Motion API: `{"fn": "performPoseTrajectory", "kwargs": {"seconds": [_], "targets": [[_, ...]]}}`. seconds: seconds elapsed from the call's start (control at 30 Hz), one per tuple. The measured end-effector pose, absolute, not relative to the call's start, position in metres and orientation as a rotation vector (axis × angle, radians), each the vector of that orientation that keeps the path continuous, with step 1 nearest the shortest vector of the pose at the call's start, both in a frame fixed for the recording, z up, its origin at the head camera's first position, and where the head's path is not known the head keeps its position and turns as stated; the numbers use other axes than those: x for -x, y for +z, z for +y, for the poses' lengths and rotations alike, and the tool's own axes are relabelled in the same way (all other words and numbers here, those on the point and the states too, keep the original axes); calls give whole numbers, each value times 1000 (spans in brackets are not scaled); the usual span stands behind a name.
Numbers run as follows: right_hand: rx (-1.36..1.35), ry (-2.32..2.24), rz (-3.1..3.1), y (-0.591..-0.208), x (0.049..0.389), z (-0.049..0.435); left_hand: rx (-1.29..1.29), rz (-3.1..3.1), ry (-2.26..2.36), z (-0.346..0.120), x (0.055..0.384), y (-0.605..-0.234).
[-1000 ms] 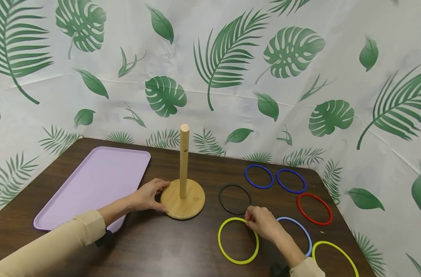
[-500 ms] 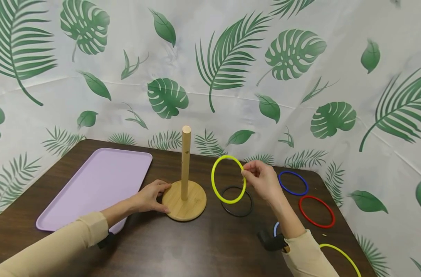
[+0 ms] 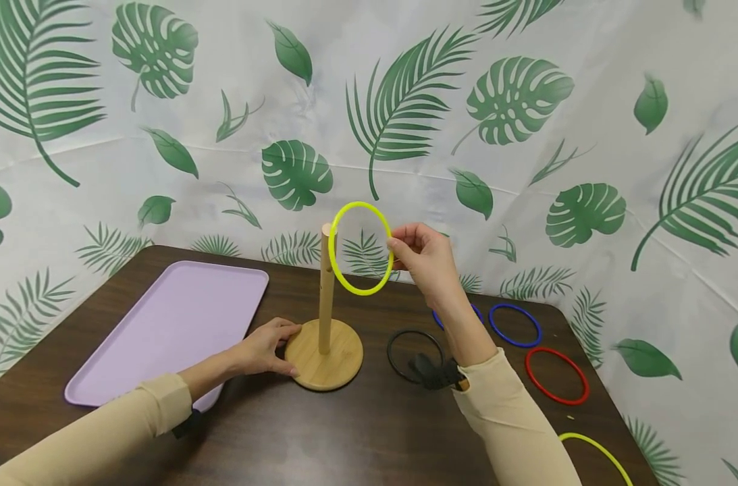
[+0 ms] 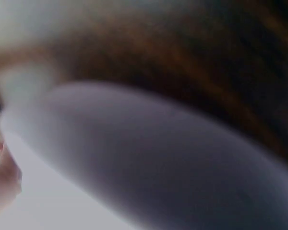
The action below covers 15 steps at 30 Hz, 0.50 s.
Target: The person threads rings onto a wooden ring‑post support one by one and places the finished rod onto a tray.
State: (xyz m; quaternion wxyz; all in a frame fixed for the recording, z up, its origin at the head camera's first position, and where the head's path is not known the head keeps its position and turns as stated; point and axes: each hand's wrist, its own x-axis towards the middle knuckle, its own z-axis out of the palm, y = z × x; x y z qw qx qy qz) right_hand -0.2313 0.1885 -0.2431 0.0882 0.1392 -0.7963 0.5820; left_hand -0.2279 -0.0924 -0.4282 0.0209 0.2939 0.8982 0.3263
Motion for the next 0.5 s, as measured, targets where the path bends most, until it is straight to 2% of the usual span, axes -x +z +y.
{"fn": "performPoseTrajectory", "kwargs": {"seconds": [0.27,0.5], "targets": [[-468,1757,-2428,-247,242,161,-923,2781,1007,-93,227,-426],[-439,1626,-2556,-280,249,155,-872,2764,1011,-92,226,-426]]}}
